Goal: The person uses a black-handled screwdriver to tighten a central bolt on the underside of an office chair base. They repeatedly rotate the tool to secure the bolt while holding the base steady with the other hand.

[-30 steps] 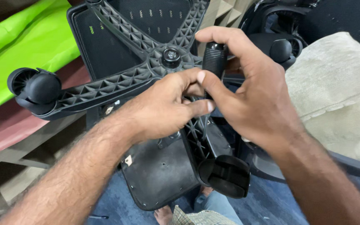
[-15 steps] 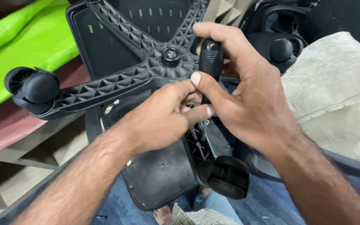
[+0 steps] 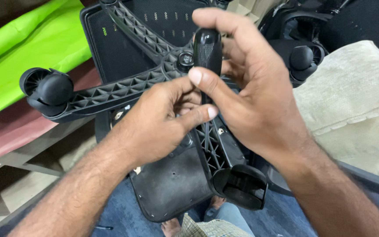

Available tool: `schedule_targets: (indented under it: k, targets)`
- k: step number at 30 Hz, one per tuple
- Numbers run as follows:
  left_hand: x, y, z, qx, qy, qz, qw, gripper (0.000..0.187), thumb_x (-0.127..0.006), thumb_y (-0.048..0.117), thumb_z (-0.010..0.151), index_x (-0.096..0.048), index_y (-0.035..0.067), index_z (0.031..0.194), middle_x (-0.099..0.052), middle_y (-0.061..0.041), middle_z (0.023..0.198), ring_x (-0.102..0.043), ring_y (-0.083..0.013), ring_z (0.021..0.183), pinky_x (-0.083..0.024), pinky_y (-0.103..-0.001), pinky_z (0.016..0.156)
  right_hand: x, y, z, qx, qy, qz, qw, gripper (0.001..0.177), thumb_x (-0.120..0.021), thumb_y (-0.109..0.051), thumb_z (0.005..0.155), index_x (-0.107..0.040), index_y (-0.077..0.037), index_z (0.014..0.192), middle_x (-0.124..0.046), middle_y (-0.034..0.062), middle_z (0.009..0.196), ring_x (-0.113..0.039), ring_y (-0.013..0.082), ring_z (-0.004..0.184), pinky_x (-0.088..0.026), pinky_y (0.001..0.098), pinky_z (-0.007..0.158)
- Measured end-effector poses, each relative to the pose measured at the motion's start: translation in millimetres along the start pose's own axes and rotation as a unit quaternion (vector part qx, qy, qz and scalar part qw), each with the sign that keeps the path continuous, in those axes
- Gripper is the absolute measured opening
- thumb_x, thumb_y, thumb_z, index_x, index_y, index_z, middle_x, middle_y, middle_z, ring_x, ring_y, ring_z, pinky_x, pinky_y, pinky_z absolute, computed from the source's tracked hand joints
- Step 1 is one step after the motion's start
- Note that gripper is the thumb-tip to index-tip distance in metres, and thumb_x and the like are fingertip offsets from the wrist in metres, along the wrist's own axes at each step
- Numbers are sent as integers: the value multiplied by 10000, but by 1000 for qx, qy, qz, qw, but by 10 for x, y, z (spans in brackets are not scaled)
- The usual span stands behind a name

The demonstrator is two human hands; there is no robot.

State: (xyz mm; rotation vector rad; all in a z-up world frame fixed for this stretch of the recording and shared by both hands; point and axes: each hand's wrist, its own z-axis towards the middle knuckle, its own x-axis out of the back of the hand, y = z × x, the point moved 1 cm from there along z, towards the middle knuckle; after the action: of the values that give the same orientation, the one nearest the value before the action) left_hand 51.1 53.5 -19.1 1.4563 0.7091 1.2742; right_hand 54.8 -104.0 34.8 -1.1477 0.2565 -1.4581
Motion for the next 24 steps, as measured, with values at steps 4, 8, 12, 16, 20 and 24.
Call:
schedule_targets:
  k: [4,8,12,16,20,24]
  targets:
    - [-83,-71,-47,-24,28,-9,999,212,-766,202,890,-693,40,1007,-684,92,775,-619,-10,719,-552,-234,676,-59,82,-53,-32,-6,30,999,483,-654,-8,994,-474,-47,1441,-647,23,1061,-608,34,923,-555,214,819]
    - [-117,-103,-43,49,86,-4,995,242,-823,159,776,-711,49,959,-586,56,683,-507,-52,629,-526,-270,599,-96,148,-84,-31,-4,19,999,439,-660,-31,994,-515,-64,1407,-637,0,1086,-636,33,933,-593,226,830]
    - [-137,-104,-19,70,106,49,991,290,-850,227,785,-700,14,911,-610,40,710,-539,-67,643,-535,-293,599,-106,182,-90,13,-10,-22,1000,446,-709,-73,1040,-536,-80,1451,-689,-10,1121,-684,44,983,-616,246,894]
    - [-80,-140,-15,21,34,16,999,279,-770,238,879,-681,36,1049,-688,79,787,-607,-45,706,-547,-277,641,-65,214,-85,26,-11,-39,999,452,-673,-46,1026,-526,-69,1452,-668,7,1129,-661,70,1031,-595,273,929]
    - [-22,-173,-40,-10,-24,-104,994,292,-678,226,935,-654,50,1166,-739,111,865,-658,11,801,-576,-229,728,-44,227,-89,2,-25,-20,999,481,-620,-14,1028,-510,-78,1492,-643,6,1044,-643,77,987,-584,276,922]
    - [-80,-164,-44,50,66,2,997,262,-827,222,852,-730,34,1007,-614,23,717,-501,-59,633,-490,-275,565,-59,221,-90,-10,-26,-17,999,453,-603,-45,1065,-520,-91,1508,-625,1,994,-641,69,935,-585,260,853]
